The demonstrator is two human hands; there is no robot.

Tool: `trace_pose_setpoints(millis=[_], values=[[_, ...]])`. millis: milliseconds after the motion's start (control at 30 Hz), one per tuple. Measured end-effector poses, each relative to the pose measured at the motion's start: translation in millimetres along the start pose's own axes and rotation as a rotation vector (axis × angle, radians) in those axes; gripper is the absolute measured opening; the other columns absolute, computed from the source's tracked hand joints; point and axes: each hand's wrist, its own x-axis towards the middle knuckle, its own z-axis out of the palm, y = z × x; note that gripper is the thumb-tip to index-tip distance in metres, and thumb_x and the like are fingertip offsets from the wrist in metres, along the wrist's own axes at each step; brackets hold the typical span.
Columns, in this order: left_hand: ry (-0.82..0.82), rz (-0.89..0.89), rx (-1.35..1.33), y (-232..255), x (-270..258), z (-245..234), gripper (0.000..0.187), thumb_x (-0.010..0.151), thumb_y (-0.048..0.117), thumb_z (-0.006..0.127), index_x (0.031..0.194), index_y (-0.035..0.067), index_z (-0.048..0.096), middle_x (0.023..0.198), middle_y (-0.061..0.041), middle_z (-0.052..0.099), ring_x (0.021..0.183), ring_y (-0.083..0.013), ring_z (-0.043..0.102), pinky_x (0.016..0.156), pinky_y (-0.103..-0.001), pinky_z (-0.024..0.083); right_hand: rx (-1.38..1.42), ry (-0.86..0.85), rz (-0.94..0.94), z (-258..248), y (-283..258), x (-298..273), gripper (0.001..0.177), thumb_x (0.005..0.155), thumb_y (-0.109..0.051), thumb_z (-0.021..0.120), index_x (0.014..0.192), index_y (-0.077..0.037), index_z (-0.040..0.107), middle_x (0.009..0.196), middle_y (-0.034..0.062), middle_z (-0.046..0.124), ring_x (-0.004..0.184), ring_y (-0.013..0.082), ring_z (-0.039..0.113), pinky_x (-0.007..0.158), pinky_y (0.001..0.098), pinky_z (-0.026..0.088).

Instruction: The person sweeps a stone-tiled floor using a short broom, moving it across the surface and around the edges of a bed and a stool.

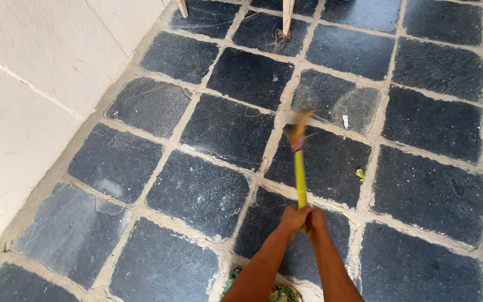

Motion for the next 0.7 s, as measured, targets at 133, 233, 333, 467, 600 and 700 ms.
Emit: trace_pose_setpoints(millis=[133, 233, 333, 467, 600, 700], values=[[-0.112, -0.017, -0.155, 8, 27, -38, 0.054, 0.095, 0.046, 0.069, 0.09, -0.008, 0.071, 0.076, -0.014, 0.062, 0.066, -0.0247, 0.057, 0.059, -0.041, 0.046, -0.139, -0.048, -0.242, 29, -26, -1, 0.02, 0.091, -0.006, 0.06, 0.094, 0.013, 0.067, 0.067, 0.02, 0.066, 0.045, 0.0235, 0.06, 0.039, 0.0361, 0.047], [-0.017, -0.024, -0.327, 7, 37, -75, 0.043, 0.092, 0.036, 0.07, 0.096, -0.007, 0.073, 0.077, -0.014, 0.065, 0.066, -0.0246, 0.057, 0.059, -0.044, 0.044, -0.232, -0.038, -0.23, 74, -23, -35, 0.021, 0.093, -0.013, 0.066, 0.109, 0.001, 0.066, 0.07, 0.0133, 0.068, 0.045, 0.0196, 0.057, 0.04, 0.0337, 0.044], [0.14, 0.009, -0.252, 7, 36, -119, 0.033, 0.085, 0.022, 0.073, 0.097, -0.008, 0.073, 0.084, -0.015, 0.074, 0.073, -0.0248, 0.07, 0.064, -0.045, 0.055, -0.25, -0.098, -0.26, 127, -9, -69, 0.04, 0.082, -0.003, 0.068, 0.121, -0.007, 0.059, 0.073, 0.0115, 0.07, 0.046, 0.0191, 0.063, 0.039, 0.0345, 0.049], [0.343, -0.037, -0.016, 7, 20, -191, 0.031, 0.079, 0.019, 0.07, 0.102, -0.002, 0.075, 0.092, -0.023, 0.079, 0.081, -0.0325, 0.078, 0.069, -0.044, 0.059, -0.131, -0.529, 0.161, 171, 0, -64, 0.029, 0.092, -0.007, 0.057, 0.12, 0.002, 0.059, 0.071, 0.0153, 0.066, 0.047, 0.0217, 0.064, 0.036, 0.0353, 0.049], [0.53, -0.062, 0.197, -1, 29, -229, 0.041, 0.079, 0.028, 0.081, 0.101, -0.005, 0.075, 0.093, -0.025, 0.075, 0.082, -0.0324, 0.073, 0.073, -0.04, 0.057, -0.151, -0.638, 0.25, 201, 7, -31, 0.039, 0.086, 0.008, 0.061, 0.122, -0.006, 0.059, 0.073, 0.012, 0.067, 0.05, 0.0207, 0.06, 0.041, 0.0369, 0.049], [0.404, -0.149, -0.103, -24, 32, -235, 0.032, 0.081, 0.021, 0.074, 0.101, -0.005, 0.075, 0.087, -0.022, 0.074, 0.07, -0.0299, 0.07, 0.06, -0.043, 0.053, -0.214, -0.612, 0.287, 210, 21, -16, 0.034, 0.084, 0.002, 0.061, 0.113, -0.015, 0.064, 0.066, 0.009, 0.064, 0.047, 0.0193, 0.058, 0.04, 0.0355, 0.046]])
